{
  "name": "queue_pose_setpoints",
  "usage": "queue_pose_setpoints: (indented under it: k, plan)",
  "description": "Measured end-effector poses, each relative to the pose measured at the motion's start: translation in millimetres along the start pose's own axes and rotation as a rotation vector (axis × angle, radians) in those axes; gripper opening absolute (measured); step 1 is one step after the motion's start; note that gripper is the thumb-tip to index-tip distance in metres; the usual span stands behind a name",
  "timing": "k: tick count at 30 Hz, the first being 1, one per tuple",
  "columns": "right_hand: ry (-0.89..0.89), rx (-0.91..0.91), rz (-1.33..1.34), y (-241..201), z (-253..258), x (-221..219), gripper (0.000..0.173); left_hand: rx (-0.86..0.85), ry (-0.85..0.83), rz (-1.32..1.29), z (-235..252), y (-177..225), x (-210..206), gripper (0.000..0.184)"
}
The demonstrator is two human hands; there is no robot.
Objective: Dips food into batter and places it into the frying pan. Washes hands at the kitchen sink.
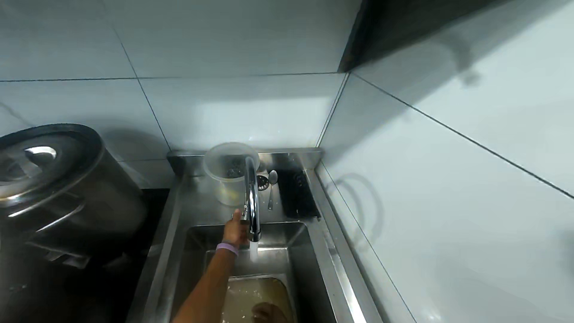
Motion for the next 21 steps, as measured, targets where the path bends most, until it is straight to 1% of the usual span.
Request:
queue_pose_setpoints:
  k: [1, 3, 6, 8, 9, 11, 12, 13, 14, 15, 16, 17, 18, 19, 20, 21]
  plan:
    - [-0.019, 0.007, 0.124, -10.7, -7.8, -3.8, 0.037, 0.032, -0.015, -0.107, -13.9, 5.4, 1.3, 0.073]
    - [-0.041, 0.039, 0.326, -37.6, -26.4, -9.7, 0.033, 0.081, -0.03, -0.198, -42.3, 5.2, 7.9, 0.066]
    - [-0.025, 0.058, 0.503, -70.2, -45.7, -15.3, 0.034, 0.134, -0.024, -0.178, -88.3, -24.4, 28.3, 0.052]
    - [0.019, 0.031, 0.54, -86.9, -49.1, -17.7, 0.031, 0.171, 0.006, -0.213, -123.1, -42.8, 33.1, 0.044]
    - [0.056, 0.023, 0.515, -92.9, -47.0, -19.8, 0.027, 0.195, 0.053, -0.275, -138.6, -51.1, 28.9, 0.041]
    - [0.175, 0.029, 0.374, -97.9, -34.9, -27.4, 0.021, 0.213, 0.145, -0.484, -163.6, -60.0, 13.0, 0.043]
    - [0.264, 0.032, 0.252, -98.2, -28.0, -31.6, 0.023, 0.196, 0.2, -0.549, -173.1, -61.3, 4.4, 0.041]
    - [0.333, 0.017, 0.149, -100.8, -26.3, -33.8, 0.03, 0.171, 0.237, -0.558, -182.3, -59.9, -2.8, 0.041]
    - [0.377, 0.012, 0.084, -106.9, -31.9, -35.6, 0.034, 0.142, 0.26, -0.495, -190.9, -57.1, -9.1, 0.042]
    - [0.415, 0.007, 0.055, -115.7, -44.2, -38.1, 0.036, 0.139, 0.246, -0.404, -198.6, -54.7, -12.6, 0.043]
    - [0.457, 0.004, 0.072, -122.5, -58.1, -41.1, 0.036, 0.148, 0.248, -0.325, -203.4, -52.6, -16.2, 0.041]
    - [0.486, 0.044, 0.128, -121.1, -64.9, -44.3, 0.038, 0.164, 0.237, -0.285, -207.1, -48.5, -17.1, 0.04]
    - [0.474, 0.128, 0.194, -109.2, -58.9, -45.7, 0.04, 0.161, 0.222, -0.266, -207.3, -45.0, -17.0, 0.041]
    - [0.394, 0.24, 0.295, -92.4, -43.1, -45.8, 0.041, 0.132, 0.209, -0.278, -206.1, -41.4, -16.5, 0.044]
    - [0.235, 0.308, 0.416, -83.3, -35.8, -48.5, 0.042, 0.106, 0.182, -0.261, -207.2, -31.8, -13.6, 0.045]
    - [0.087, 0.314, 0.527, -85.3, -38.4, -54.6, 0.047, 0.109, 0.175, -0.214, -212.0, -10.5, -11.6, 0.042]
Point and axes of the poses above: each hand's wrist, its own z-axis towards the middle knuckle, its own x-axis out of the back of the hand, y = z × x, the point moved 1 cm from there along z, towards the middle knuckle, and after that the axes turned 14 degrees about -x, right-handed, at the moved point
